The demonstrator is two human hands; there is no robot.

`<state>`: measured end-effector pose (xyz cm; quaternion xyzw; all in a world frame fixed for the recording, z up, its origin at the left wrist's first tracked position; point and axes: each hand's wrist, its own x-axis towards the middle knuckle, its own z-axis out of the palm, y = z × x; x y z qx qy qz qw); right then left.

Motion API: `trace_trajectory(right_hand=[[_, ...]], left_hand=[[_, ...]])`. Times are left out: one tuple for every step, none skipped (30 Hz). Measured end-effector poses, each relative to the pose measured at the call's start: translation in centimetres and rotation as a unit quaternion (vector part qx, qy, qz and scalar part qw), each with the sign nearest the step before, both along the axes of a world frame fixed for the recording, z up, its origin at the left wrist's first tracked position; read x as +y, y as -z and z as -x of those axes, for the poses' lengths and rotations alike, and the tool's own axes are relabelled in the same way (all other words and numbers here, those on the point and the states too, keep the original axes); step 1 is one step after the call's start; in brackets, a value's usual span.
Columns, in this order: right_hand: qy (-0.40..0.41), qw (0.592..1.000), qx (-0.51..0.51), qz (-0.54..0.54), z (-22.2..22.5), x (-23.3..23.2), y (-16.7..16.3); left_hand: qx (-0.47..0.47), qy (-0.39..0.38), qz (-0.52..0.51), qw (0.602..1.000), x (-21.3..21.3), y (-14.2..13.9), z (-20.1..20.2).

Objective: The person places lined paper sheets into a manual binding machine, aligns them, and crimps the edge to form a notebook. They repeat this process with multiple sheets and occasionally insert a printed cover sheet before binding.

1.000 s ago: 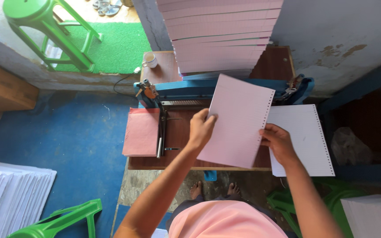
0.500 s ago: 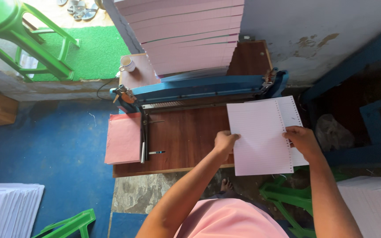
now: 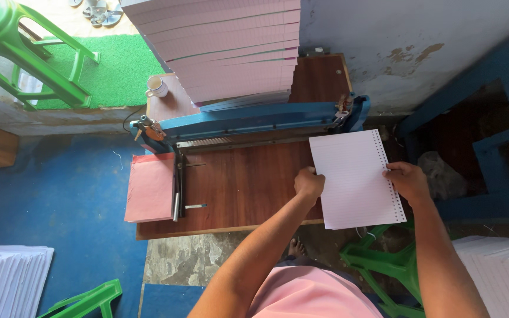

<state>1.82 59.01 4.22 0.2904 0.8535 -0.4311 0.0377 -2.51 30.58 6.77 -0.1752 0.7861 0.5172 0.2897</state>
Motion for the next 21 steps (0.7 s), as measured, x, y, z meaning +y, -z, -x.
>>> trace_trajectory(right_hand=[[0.0, 1.0, -0.002, -0.012, 0.2, 0.2, 0.0], [0.001, 1.0, -0.004, -0.024, 0.4, 0.3, 0.0], [0.001, 0.999, -0.008, -0.036, 0.5, 0.4, 0.1], [0.001, 0.999, -0.012, -0.048, 0.7, 0.6, 0.1], [0.001, 0.998, -0.016, -0.059, 0.9, 0.7, 0.1], [0.0, 0.998, -0.016, -0.06, 0.9, 1.0, 0.1], [-0.002, 0.998, -0.016, -0.061, 0.9, 1.1, 0.2], [-0.004, 0.998, -0.016, -0.061, 0.9, 1.3, 0.3], [-0.012, 0.997, -0.016, -0.078, 1.0, 1.4, 0.3], [-0.019, 0.995, -0.016, -0.095, 0.8, 1.5, 0.4], [-0.025, 0.993, -0.016, -0.112, 0.8, 1.7, 0.4], [-0.022, 0.994, -0.022, -0.109, 0.8, 1.7, 0.4], [-0.018, 0.994, -0.028, -0.106, 0.8, 1.8, 0.3], [-0.014, 0.994, -0.034, -0.103, 0.7, 1.8, 0.3], [-0.015, 0.993, -0.038, -0.109, 0.7, 1.8, 0.2], [-0.017, 0.992, -0.04, -0.115, 0.7, 1.8, 0.1], [-0.018, 0.992, -0.044, -0.12, 0.7, 1.8, 0.0], [-0.021, 0.992, -0.038, -0.117, 0.7, 1.8, 0.0], [-0.024, 0.993, -0.031, -0.114, 0.7, 1.8, 0.0], [-0.027, 0.993, -0.025, -0.111, 0.7, 1.7, 0.0], [-0.022, 0.993, -0.034, -0.111, 0.6, 1.8, 0.0]], left_hand=[[-0.003, -0.011, -0.001, 1.0, 0.2, 0.1, 0.1], [-0.006, -0.021, -0.003, 1.0, 0.4, 0.3, 0.2], [-0.008, -0.031, -0.004, 0.999, 0.6, 0.5, 0.3], [-0.004, -0.021, -0.009, 1.0, 0.8, 0.7, 0.4], [-0.001, -0.01, -0.013, 1.0, 0.9, 1.0, 0.4], [0.002, 0.0, -0.017, 1.0, 1.0, 1.2, 0.3], [0.008, 0.0, -0.012, 1.0, 1.1, 1.3, 0.2], [0.015, 0.0, -0.008, 1.0, 1.3, 1.4, 0.1], [0.023, 0.0, -0.004, 1.0, 1.5, 1.5, 0.1], [0.03, -0.005, -0.002, 1.0, 1.6, 1.4, 0.0], [0.038, -0.01, 0.0, 0.999, 1.8, 1.3, 0.0], [0.046, -0.015, 0.002, 0.999, 1.8, 1.1, 0.0], [0.028, -0.009, -0.002, 1.0, 1.9, 0.9, 0.1], [0.01, -0.002, -0.006, 1.0, 1.9, 0.6, 0.1], [-0.009, 0.004, -0.01, 1.0, 1.9, 0.4, 0.0], [0.002, 0.002, -0.013, 1.0, 1.9, 0.3, 0.0], [0.012, 0.0, -0.016, 1.0, 1.9, 0.2, 0.0], [0.023, -0.002, -0.019, 1.0, 1.9, 0.1, -0.1], [0.025, -0.006, -0.023, 0.999, 2.0, 0.2, -0.2], [0.026, -0.01, -0.027, 0.999, 2.2, 0.3, -0.3], [0.028, -0.013, -0.031, 0.999, 2.4, 0.5, -0.3]])
